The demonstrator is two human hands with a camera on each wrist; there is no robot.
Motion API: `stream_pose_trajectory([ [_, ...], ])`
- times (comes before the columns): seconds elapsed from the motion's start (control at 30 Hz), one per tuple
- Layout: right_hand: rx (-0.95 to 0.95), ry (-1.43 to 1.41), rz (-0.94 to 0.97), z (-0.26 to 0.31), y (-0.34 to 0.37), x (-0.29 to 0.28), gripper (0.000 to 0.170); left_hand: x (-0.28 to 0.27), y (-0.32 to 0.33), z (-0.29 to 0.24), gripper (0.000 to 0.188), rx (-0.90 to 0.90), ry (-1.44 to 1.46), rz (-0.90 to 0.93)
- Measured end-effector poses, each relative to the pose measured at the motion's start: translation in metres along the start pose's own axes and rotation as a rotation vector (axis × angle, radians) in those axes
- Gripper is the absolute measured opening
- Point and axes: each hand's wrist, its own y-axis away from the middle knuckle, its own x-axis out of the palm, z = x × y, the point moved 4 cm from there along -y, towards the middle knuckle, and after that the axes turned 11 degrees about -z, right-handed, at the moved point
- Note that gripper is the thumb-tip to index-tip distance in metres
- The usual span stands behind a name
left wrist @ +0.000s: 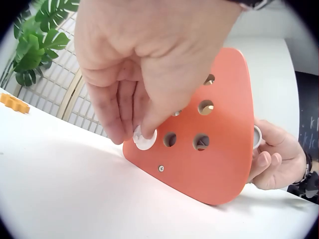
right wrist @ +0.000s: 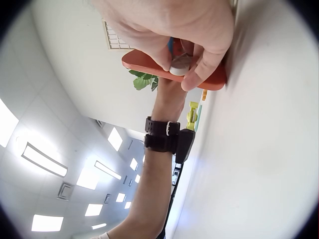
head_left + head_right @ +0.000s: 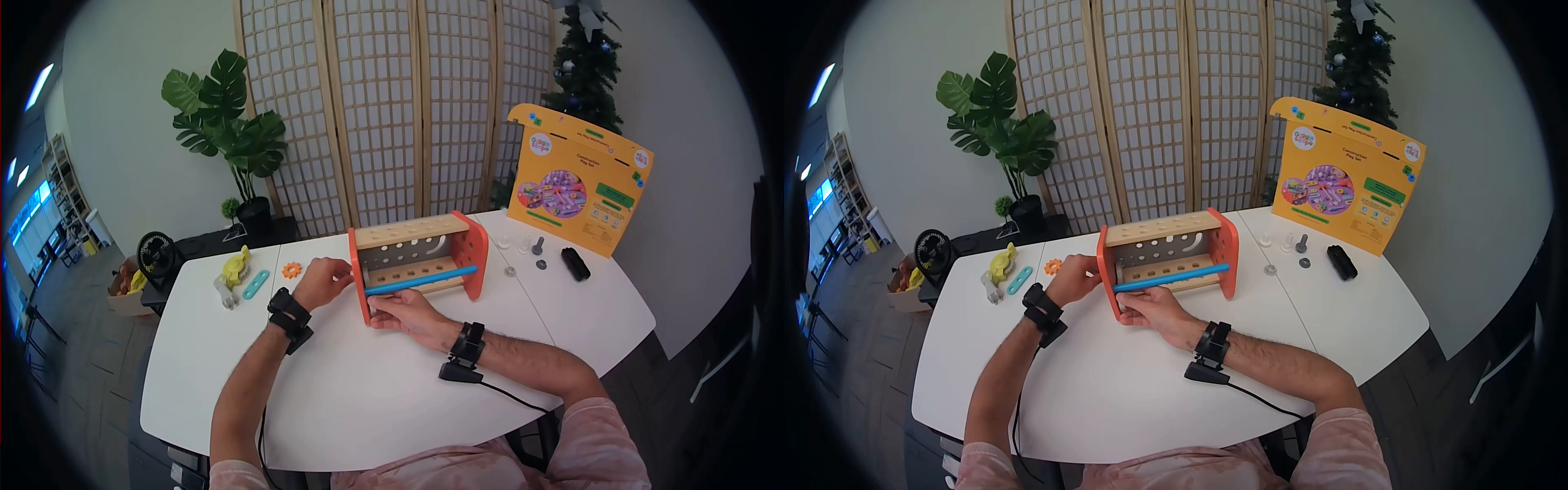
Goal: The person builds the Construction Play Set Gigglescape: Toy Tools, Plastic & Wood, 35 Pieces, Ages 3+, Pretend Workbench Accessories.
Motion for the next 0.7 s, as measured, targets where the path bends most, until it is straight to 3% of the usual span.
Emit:
stream_pose_trajectory([
  [0.17, 0.0, -0.004, 0.001, 0.001, 0.001, 0.001, 0.028, 0.007, -0.002, 0.009, 0.021, 0.029, -0.095, 0.075],
  [0.7, 0.006, 0.012, -0.015, 0.001, -0.001, 0.001, 0.025, -0.001, -0.005, -0.001, 0.02, 0.014, -0.148, 0.061],
])
